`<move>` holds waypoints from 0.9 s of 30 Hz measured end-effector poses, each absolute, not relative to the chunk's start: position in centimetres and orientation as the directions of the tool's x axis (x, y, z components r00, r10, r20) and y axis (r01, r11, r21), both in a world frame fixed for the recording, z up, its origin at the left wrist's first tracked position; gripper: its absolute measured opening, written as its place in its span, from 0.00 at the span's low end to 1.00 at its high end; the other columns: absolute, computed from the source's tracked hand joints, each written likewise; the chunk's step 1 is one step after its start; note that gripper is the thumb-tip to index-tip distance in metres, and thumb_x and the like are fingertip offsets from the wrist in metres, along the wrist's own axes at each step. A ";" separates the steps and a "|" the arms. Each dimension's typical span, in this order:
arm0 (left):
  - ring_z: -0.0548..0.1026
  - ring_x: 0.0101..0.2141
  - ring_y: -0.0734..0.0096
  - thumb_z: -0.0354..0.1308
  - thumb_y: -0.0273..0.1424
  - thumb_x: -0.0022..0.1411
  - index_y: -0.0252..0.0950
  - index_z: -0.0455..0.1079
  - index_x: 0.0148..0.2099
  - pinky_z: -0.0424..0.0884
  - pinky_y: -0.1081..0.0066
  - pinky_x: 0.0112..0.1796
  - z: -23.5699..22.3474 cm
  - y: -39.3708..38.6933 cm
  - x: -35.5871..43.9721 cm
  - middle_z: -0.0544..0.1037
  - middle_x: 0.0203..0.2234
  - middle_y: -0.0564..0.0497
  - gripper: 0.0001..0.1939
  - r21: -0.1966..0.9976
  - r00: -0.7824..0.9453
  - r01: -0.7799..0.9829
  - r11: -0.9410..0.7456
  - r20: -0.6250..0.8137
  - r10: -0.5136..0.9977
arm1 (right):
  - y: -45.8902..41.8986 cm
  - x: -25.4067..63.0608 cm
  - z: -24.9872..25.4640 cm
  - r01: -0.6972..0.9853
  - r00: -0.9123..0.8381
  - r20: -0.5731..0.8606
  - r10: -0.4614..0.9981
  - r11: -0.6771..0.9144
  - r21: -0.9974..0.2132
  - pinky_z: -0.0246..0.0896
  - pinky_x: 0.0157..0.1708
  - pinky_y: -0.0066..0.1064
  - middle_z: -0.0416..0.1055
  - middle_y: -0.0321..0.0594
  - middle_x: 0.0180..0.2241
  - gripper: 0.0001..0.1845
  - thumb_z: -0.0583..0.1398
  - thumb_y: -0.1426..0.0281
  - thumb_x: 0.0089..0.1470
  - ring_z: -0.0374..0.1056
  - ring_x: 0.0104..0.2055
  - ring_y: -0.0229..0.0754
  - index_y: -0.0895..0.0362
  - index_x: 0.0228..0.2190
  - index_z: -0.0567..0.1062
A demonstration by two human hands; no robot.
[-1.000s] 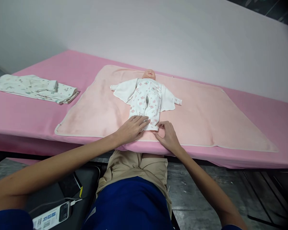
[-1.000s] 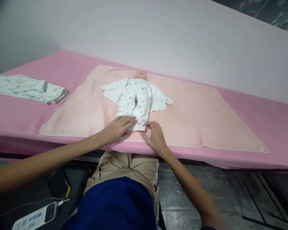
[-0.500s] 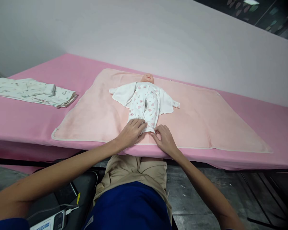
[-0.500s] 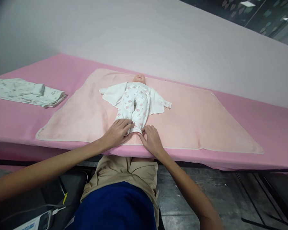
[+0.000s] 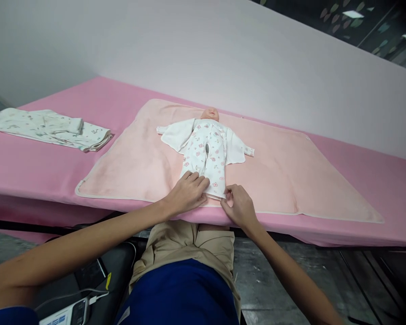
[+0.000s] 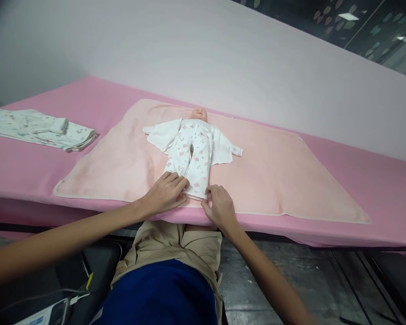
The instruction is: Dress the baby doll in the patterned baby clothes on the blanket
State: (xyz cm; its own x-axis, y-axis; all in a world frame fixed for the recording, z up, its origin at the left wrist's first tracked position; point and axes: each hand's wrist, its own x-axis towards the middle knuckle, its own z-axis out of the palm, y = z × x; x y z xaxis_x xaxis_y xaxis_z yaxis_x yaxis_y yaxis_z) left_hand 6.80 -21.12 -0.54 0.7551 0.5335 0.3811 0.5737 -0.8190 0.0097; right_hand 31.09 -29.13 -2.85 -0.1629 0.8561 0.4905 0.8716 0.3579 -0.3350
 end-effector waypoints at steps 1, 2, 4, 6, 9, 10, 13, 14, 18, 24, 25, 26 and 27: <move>0.75 0.44 0.48 0.54 0.27 0.70 0.35 0.73 0.48 0.70 0.51 0.47 -0.5 -21.4 6.6 0.81 0.42 0.39 0.08 0.009 0.769 0.560 -0.828 0.366 0.524 | -29.3 31.1 -2.9 0.865 -0.180 0.496 0.849 0.377 -0.332 0.71 0.42 0.47 0.76 0.44 0.38 0.08 0.62 0.73 0.63 0.73 0.41 0.53 0.52 0.44 0.71; 0.76 0.48 0.47 0.54 0.28 0.71 0.34 0.74 0.51 0.71 0.51 0.49 -0.5 -21.6 6.4 0.82 0.46 0.37 0.11 0.019 0.780 0.541 -0.841 0.363 0.510 | -29.3 31.1 -2.9 0.856 -0.206 0.508 0.836 0.406 -0.321 0.72 0.45 0.49 0.78 0.47 0.42 0.09 0.62 0.71 0.64 0.74 0.45 0.55 0.52 0.46 0.73; 0.75 0.59 0.45 0.53 0.33 0.75 0.32 0.72 0.63 0.70 0.48 0.58 -0.8 -21.7 6.0 0.79 0.59 0.34 0.20 0.050 0.802 0.479 -0.876 0.381 0.460 | -29.3 31.1 -2.9 0.834 -0.290 0.522 0.802 0.479 -0.274 0.71 0.58 0.57 0.78 0.52 0.57 0.19 0.62 0.69 0.67 0.73 0.60 0.60 0.52 0.57 0.73; 0.68 0.70 0.46 0.52 0.36 0.78 0.32 0.63 0.75 0.64 0.47 0.68 -1.4 -21.5 5.5 0.71 0.71 0.34 0.29 0.067 0.831 0.398 -0.915 0.395 0.391 | -29.2 31.2 -2.9 0.804 -0.395 0.501 0.770 0.553 -0.216 0.61 0.71 0.63 0.72 0.50 0.68 0.31 0.61 0.69 0.69 0.68 0.70 0.59 0.50 0.70 0.66; 0.60 0.77 0.51 0.51 0.38 0.80 0.33 0.53 0.82 0.55 0.50 0.75 -2.8 -21.1 4.8 0.61 0.78 0.37 0.35 0.075 0.858 0.340 -0.938 0.383 0.342 | -28.8 31.2 -3.5 0.766 -0.497 0.443 0.746 0.617 -0.179 0.51 0.77 0.67 0.66 0.45 0.73 0.40 0.57 0.71 0.72 0.66 0.74 0.56 0.45 0.78 0.53; 0.58 0.78 0.52 0.50 0.39 0.81 0.33 0.51 0.83 0.53 0.50 0.76 -3.2 -21.0 4.7 0.59 0.79 0.37 0.36 0.076 0.860 0.344 -0.936 0.376 0.346 | -28.8 31.2 -3.8 0.760 -0.508 0.430 0.746 0.623 -0.183 0.50 0.78 0.68 0.64 0.44 0.74 0.41 0.57 0.71 0.72 0.65 0.74 0.56 0.44 0.79 0.51; 0.55 0.79 0.52 0.48 0.42 0.82 0.33 0.48 0.84 0.49 0.51 0.77 -3.9 -21.1 4.4 0.54 0.80 0.39 0.37 0.069 0.863 0.369 -0.927 0.344 0.369 | -28.7 31.2 -4.5 0.749 -0.514 0.421 0.747 0.630 -0.204 0.54 0.77 0.68 0.61 0.44 0.76 0.42 0.56 0.72 0.73 0.61 0.77 0.57 0.44 0.80 0.49; 0.54 0.79 0.52 0.47 0.43 0.83 0.32 0.48 0.84 0.48 0.51 0.77 -3.9 -21.2 4.4 0.54 0.80 0.39 0.37 0.063 0.865 0.375 -0.925 0.334 0.374 | -28.8 31.2 -4.6 0.745 -0.517 0.423 0.744 0.634 -0.206 0.55 0.76 0.68 0.61 0.44 0.76 0.43 0.56 0.72 0.73 0.60 0.77 0.57 0.45 0.80 0.48; 0.51 0.80 0.52 0.47 0.43 0.83 0.36 0.46 0.84 0.45 0.49 0.77 -3.2 -21.6 3.3 0.52 0.81 0.41 0.37 0.042 0.866 0.384 -0.922 0.332 0.375 | -29.1 31.3 -4.6 0.743 -0.502 0.455 0.736 0.636 -0.210 0.59 0.74 0.66 0.66 0.44 0.73 0.41 0.57 0.73 0.72 0.61 0.77 0.57 0.43 0.79 0.52; 0.64 0.73 0.46 0.55 0.37 0.78 0.42 0.54 0.81 0.65 0.49 0.66 -2.7 -21.2 0.1 0.64 0.75 0.38 0.34 0.189 0.653 0.617 -0.764 0.419 0.631 | -28.9 31.6 -4.9 0.858 -0.154 0.519 0.841 0.374 -0.352 0.74 0.50 0.57 0.79 0.51 0.51 0.19 0.65 0.66 0.67 0.77 0.53 0.59 0.50 0.58 0.72; 0.69 0.68 0.44 0.58 0.36 0.75 0.39 0.60 0.77 0.68 0.49 0.62 -2.7 -21.0 -0.3 0.70 0.70 0.36 0.32 0.213 0.607 0.661 -0.720 0.413 0.679 | -28.7 31.6 -4.8 0.861 -0.144 0.495 0.857 0.355 -0.365 0.72 0.47 0.55 0.79 0.48 0.46 0.14 0.65 0.68 0.66 0.77 0.48 0.57 0.51 0.52 0.73; 0.74 0.62 0.44 0.60 0.34 0.72 0.37 0.65 0.71 0.69 0.50 0.58 -2.6 -20.7 -0.6 0.76 0.64 0.36 0.28 0.229 0.575 0.694 -0.682 0.394 0.717 | -28.4 31.6 -4.7 0.860 -0.152 0.471 0.869 0.351 -0.371 0.71 0.46 0.53 0.79 0.45 0.42 0.10 0.64 0.70 0.65 0.76 0.44 0.55 0.51 0.48 0.73; 0.77 0.55 0.45 0.61 0.33 0.70 0.37 0.69 0.63 0.69 0.51 0.55 -2.5 -20.5 -0.8 0.80 0.57 0.38 0.21 0.238 0.559 0.716 -0.656 0.367 0.743 | -28.2 31.6 -4.5 0.857 -0.172 0.453 0.875 0.360 -0.369 0.69 0.46 0.51 0.78 0.42 0.38 0.08 0.63 0.72 0.64 0.75 0.42 0.54 0.51 0.45 0.72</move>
